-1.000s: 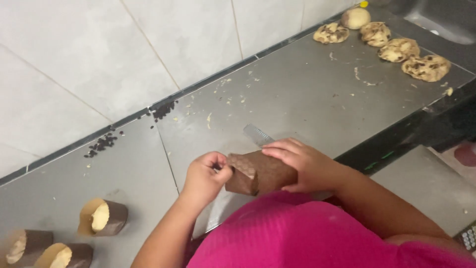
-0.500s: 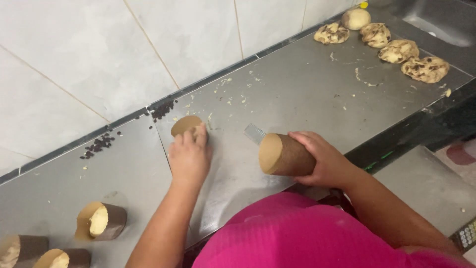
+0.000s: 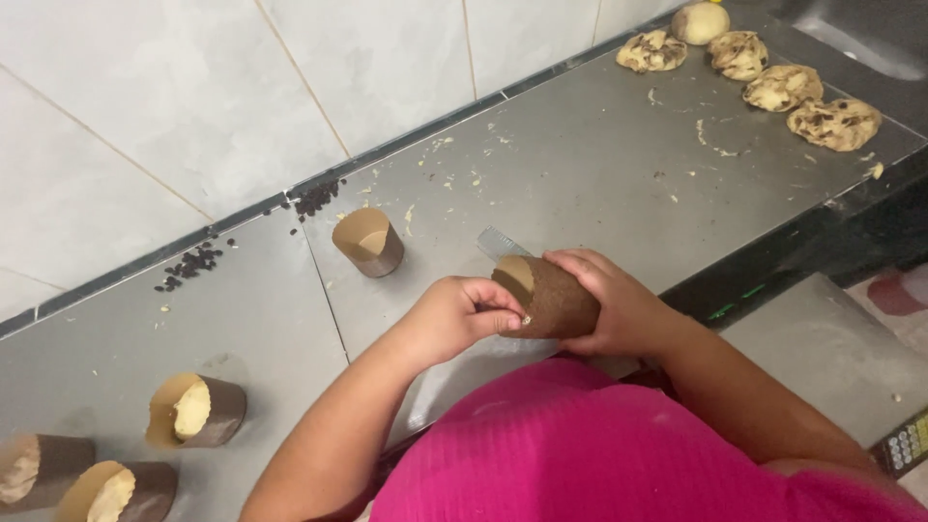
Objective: The person is shaping pre-portioned dough balls and placing them into paper baking molds on a stainless steel counter.
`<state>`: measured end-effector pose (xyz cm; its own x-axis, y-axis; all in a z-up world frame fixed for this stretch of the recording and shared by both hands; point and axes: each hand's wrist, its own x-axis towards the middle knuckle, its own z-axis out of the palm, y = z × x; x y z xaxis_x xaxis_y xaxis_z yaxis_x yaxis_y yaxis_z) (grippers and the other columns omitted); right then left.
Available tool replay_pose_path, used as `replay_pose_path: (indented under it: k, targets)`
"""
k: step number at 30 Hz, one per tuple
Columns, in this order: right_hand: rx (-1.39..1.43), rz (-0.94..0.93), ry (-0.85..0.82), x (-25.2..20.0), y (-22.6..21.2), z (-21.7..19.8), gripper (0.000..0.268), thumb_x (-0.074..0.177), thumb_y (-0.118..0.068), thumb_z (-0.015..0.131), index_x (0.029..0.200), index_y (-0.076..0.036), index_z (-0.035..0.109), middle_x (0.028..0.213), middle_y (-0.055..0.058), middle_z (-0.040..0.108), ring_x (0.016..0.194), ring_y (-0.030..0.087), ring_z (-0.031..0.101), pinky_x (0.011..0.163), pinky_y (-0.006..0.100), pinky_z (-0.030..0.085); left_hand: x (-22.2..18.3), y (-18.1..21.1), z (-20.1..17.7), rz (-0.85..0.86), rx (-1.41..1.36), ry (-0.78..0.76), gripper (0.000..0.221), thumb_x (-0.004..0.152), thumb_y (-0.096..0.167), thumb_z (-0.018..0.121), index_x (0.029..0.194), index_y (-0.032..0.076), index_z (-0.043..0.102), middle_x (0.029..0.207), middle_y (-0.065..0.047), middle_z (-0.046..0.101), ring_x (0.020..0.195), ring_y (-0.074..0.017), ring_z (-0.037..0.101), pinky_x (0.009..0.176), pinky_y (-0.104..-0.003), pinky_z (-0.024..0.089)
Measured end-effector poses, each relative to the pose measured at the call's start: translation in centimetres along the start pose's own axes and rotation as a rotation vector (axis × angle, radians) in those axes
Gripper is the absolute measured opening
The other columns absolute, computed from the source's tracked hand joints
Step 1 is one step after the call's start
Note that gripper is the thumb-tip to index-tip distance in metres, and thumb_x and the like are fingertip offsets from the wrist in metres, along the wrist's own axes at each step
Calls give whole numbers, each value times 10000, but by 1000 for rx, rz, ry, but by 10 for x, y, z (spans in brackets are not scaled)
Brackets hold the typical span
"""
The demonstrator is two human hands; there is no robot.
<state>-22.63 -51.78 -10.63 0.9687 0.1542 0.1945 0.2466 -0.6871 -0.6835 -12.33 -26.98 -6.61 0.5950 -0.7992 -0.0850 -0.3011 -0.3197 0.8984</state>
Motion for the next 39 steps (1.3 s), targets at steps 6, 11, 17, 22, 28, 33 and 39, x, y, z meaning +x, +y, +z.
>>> replay_pose_path:
  k: [6,11,17,22,28,33,39]
  targets:
    - [-30,-41,2,3,1,3,1114,552,-280,976,1516,-143,434,1476,109,500,1411,339,467,1201,520,344,-2,-7,5,-9,57,49,210,815,231,831,979,103,806,852,-55,800,786,-185,734,715,-317,590]
    - [-58,12,-63,8,-14,1,1108,596,-312,967,1540,-171,403,1515,94,453,1447,331,419,1212,513,329,-8,-8,7,-4,238,85,258,768,316,809,949,133,801,838,-54,798,773,-240,755,671,-354,595]
    - [-81,-52,-119,10,-28,-5,1054,645,-295,943,1530,-98,405,1504,177,458,1421,413,428,1185,560,345,-2,-27,7,-20,403,179,176,736,296,780,867,182,809,785,-33,790,785,-271,762,655,-373,613]
    - [-53,-103,-133,10,-28,-5,1051,637,-291,935,1534,-110,417,1460,171,494,1383,410,460,1161,555,369,7,-42,9,-54,516,263,125,723,324,774,814,243,799,744,32,769,758,-219,750,644,-334,603]
    - [-130,-134,-136,1,-20,-17,1039,626,-266,939,1521,-111,437,1446,153,507,1361,401,480,1145,537,390,10,-45,-6,-35,555,440,110,768,294,707,809,203,754,747,-73,733,782,-337,731,663,-457,592]
    - [-130,10,-34,-14,5,-29,1085,575,-261,967,1512,-118,439,1459,160,504,1391,395,468,1161,528,382,14,-42,-55,197,1062,830,27,795,281,692,780,269,711,676,18,635,733,-238,687,688,-338,570]
    - [-124,87,45,-19,8,-32,1101,576,-328,967,1520,-145,431,1483,107,494,1412,327,462,1172,484,380,63,-105,-78,352,1469,822,94,692,264,754,759,206,722,675,-20,574,727,-260,605,743,-411,494]
